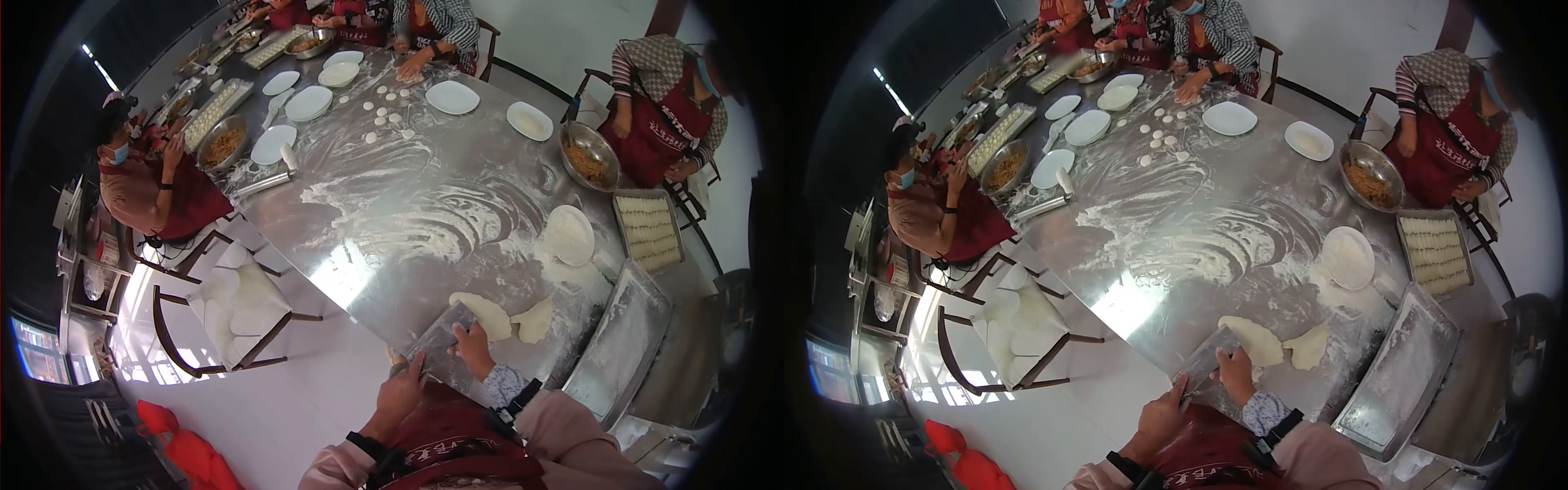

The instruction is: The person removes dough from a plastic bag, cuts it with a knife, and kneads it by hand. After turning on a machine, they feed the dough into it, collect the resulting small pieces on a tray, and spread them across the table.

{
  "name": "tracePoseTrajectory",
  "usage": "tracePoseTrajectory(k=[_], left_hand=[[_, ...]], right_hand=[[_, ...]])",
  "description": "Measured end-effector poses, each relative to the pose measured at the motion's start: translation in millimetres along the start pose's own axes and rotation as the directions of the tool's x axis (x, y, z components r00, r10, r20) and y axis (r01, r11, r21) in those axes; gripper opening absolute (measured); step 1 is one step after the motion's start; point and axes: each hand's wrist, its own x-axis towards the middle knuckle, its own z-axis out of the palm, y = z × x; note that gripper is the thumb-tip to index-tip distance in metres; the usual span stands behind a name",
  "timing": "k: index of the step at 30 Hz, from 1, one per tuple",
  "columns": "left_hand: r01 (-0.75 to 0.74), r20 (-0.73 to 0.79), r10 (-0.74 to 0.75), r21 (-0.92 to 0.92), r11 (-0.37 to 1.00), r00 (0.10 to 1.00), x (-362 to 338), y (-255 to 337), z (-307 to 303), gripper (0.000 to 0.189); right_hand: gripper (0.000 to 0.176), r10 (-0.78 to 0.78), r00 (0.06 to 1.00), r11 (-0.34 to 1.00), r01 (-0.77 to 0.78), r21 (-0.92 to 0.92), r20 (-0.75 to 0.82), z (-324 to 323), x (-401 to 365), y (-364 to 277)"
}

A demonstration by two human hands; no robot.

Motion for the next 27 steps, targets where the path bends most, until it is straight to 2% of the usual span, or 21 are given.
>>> tracePoseTrajectory(k=[2, 4, 6, 10, 12, 13, 15, 16, 17, 18, 19, 21, 22, 24, 25, 27], left_hand=[[0.111, 0.051, -0.119, 0.133, 0.985, 0.992, 10.9, -36.2, -14.0, 0.059], [0.117, 0.063, -0.126, 0.136, 0.984, 0.99, 25.8, -71.3, -21.8, 0.059], [0.052, 0.138, -0.074, 0.155, 0.987, 0.988, 37.2, -98.0, -28.2, 0.062], [0.052, 0.239, -0.077, 0.108, 0.993, 0.968, 61.9, -127.2, -32.5, 0.065], [0.043, 0.227, -0.067, 0.11, 0.993, 0.972, 79.8, -136.2, -38.7, 0.068], [0.042, 0.237, -0.066, 0.104, 0.994, 0.969, 87.8, -140.5, -40.6, 0.068], [0.029, 0.268, -0.068, 0.146, 0.989, 0.961, 97.7, -145.8, -42.6, 0.071], [0.026, 0.274, -0.064, 0.139, 0.99, 0.96, 96.6, -145.9, -42.5, 0.071], [0.027, 0.293, -0.064, 0.129, 0.991, 0.954, 94.3, -145.2, -42.0, 0.072], [0.031, 0.31, -0.067, 0.12, 0.992, 0.948, 91.4, -144.3, -42.0, 0.073], [0.032, 0.307, -0.067, 0.118, 0.993, 0.949, 88.6, -142.7, -43.4, 0.073], [0.015, 0.297, -0.047, 0.107, 0.994, 0.954, 85.9, -139.9, -44.1, 0.074], [0.018, 0.307, -0.05, 0.103, 0.994, 0.95, 93.0, -140.4, -43.7, 0.074], [0.027, 0.209, -0.051, 0.118, 0.993, 0.977, 114.3, -144.1, -42.6, 0.076], [0.022, 0.21, -0.046, 0.117, 0.993, 0.977, 113.9, -143.8, -42.4, 0.076], [0.043, 0.306, -0.08, 0.125, 0.991, 0.949, 114.2, -143.5, -43.3, 0.075]], right_hand=[[0.031, -0.006, 1.0, 0.998, 0.004, -0.062, -0.028, 46.9, 25.2, 4.4], [0.035, -0.027, 0.998, 0.993, 0.02, -0.118, -0.058, 85.2, 51.9, 17.2], [0.043, 0.01, 0.98, 1.0, -0.014, -0.022, -0.198, 111.2, 65.1, 32.9], [0.046, 0.062, 0.978, 0.996, -0.074, -0.055, -0.201, 131.5, 85.8, 41.9], [0.048, -0.3, 0.879, 0.921, 0.165, -0.354, -0.371, 143.4, 122.4, 80.5], [0.048, -0.293, 0.879, 0.921, 0.154, -0.358, -0.377, 145.3, 134.1, 93.8], [0.049, -0.594, 0.713, 0.677, 0.191, -0.711, -0.373, 144.8, 146.3, 111.4], [0.049, -0.592, 0.713, 0.675, 0.183, -0.715, -0.376, 143.5, 130.7, 85.1], [0.049, -0.213, 0.896, 0.923, 0.054, -0.381, -0.389, 143.8, 100.6, 27.2], [0.05, 0.172, 0.958, 0.983, -0.18, -0.018, -0.228, 145.5, 82.8, -7.4], [0.05, 0.169, 0.959, 0.984, -0.178, -0.021, -0.228, 147.6, 79.8, -9.5], [0.049, 0.039, 0.942, 0.999, -0.03, 0.033, -0.335, 150.8, 77.2, -6.9], [0.049, 0.049, 0.94, 0.999, -0.041, 0.032, -0.337, 151.5, 85.7, -9.1], [0.046, 0.09, 0.943, 0.992, -0.115, -0.06, -0.319, 152.2, 110.0, -16.7], [0.046, 0.09, 0.942, 0.992, -0.115, -0.059, -0.323, 151.9, 108.1, -16.6], [0.046, 0.113, 0.928, 0.992, -0.123, -0.007, -0.356, 152.2, 104.5, -18.5]])
